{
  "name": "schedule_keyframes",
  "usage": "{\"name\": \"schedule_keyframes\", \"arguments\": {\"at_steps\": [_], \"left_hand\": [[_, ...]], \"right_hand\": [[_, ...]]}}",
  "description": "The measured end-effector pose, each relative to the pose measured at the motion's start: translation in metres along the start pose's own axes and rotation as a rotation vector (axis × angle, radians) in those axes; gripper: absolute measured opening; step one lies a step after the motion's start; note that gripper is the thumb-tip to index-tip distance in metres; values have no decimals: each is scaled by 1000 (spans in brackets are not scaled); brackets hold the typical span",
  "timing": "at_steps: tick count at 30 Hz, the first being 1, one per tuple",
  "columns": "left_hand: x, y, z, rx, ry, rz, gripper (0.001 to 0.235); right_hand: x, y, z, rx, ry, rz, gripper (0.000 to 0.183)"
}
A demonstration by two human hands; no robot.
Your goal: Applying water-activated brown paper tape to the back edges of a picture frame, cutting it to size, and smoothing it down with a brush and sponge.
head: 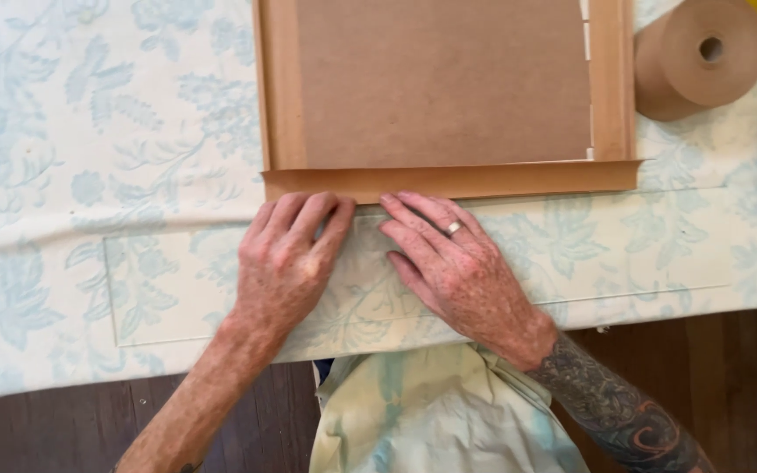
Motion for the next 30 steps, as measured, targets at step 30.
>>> {"name": "schedule_keyframes", "arguments": {"at_steps": [30], "left_hand": [[-22,16,-47,-197,53,264,15]], "right_hand": [[-45,-106,-131,455,20,-196,34]]}}
Point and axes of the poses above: each hand's wrist, its own z-axis towards the middle knuckle, its own x-axis out of the palm, y = z × x, the point moved 1 cm from there along z, towards the middle knuckle, and after that the axes turned 12 degrees about -z, right-handed, at the moved point
